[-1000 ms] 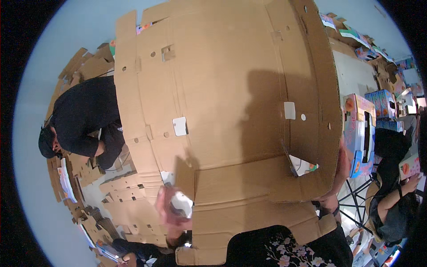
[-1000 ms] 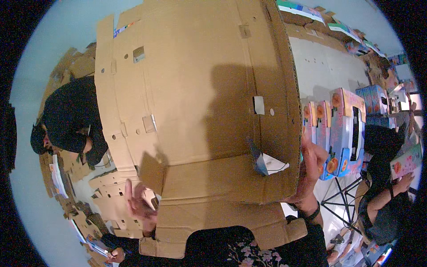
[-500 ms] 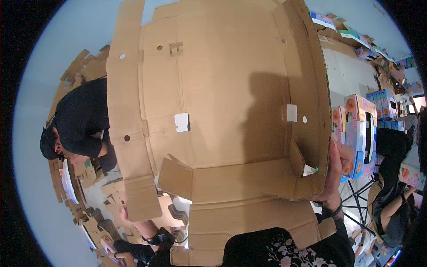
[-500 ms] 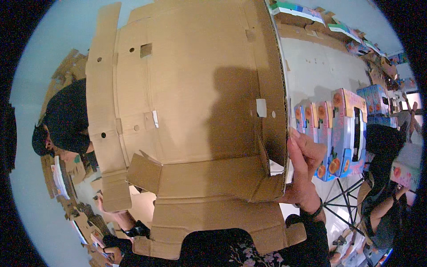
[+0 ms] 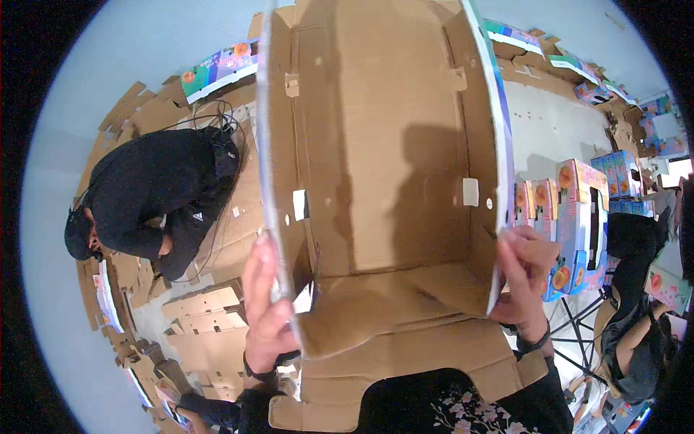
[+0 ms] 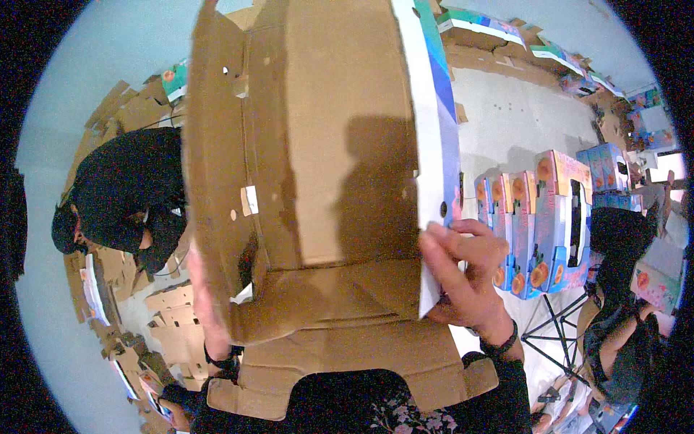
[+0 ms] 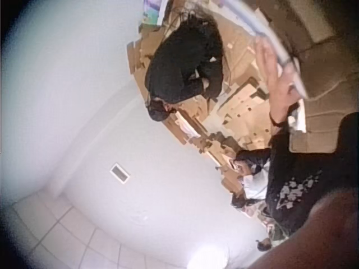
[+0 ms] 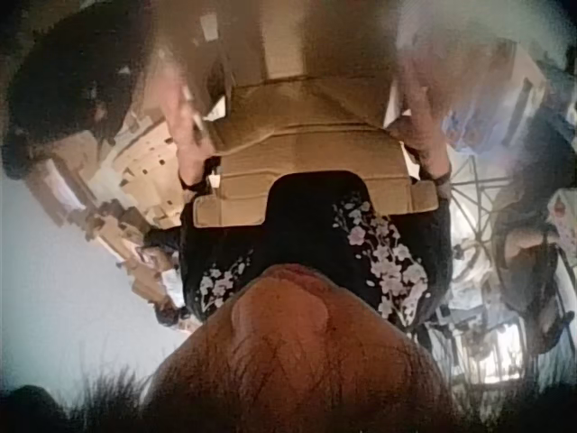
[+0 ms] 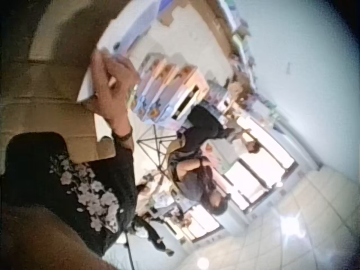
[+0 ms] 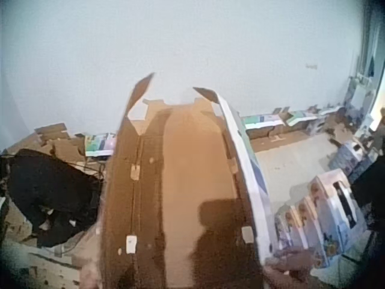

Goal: Assembling and folding cardboard fruit boxes from flat sheets.

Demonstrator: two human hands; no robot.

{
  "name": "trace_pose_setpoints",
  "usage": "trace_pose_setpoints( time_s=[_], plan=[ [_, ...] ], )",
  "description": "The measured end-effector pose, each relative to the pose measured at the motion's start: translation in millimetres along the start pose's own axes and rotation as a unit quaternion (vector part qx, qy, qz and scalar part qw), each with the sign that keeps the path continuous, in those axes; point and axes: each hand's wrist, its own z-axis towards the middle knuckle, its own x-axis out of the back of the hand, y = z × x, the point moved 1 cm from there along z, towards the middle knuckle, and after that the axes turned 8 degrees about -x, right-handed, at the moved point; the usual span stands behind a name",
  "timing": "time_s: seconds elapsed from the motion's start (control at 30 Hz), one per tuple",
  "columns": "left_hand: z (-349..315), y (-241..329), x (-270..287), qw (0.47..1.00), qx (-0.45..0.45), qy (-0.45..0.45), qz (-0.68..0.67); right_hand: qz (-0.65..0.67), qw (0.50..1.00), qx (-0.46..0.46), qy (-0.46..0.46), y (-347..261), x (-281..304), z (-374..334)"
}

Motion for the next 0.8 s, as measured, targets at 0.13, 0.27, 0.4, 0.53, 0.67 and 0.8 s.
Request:
trace_pose_setpoints(
  time_s=[0.13,0.27,0.4,0.53,0.67,0.8],
  plan=[
    [46,43,2,0.979,-0.156,-0.128,-0.007,-0.043,0.993,0.075,-0.08,-10,4,21],
    [63,62,17,0.949,-0.197,-0.244,0.036,-0.051,0.978,0.094,-0.179,-23,11,21],
    [71,69,40,0.915,-0.161,-0.369,0.002,-0.011,0.942,0.072,-0.327,-34,34,22],
    [72,64,58,0.84,-0.14,-0.524,-0.03,0.109,0.871,0.02,-0.478,-36,53,21],
    [49,66,52,0.85,-0.147,-0.505,-0.031,0.184,0.896,0.014,-0.404,-30,39,8],
    [24,57,37,0.91,-0.103,-0.381,-0.124,0.249,0.927,0.044,-0.275,-14,20,-14]
  ],
)
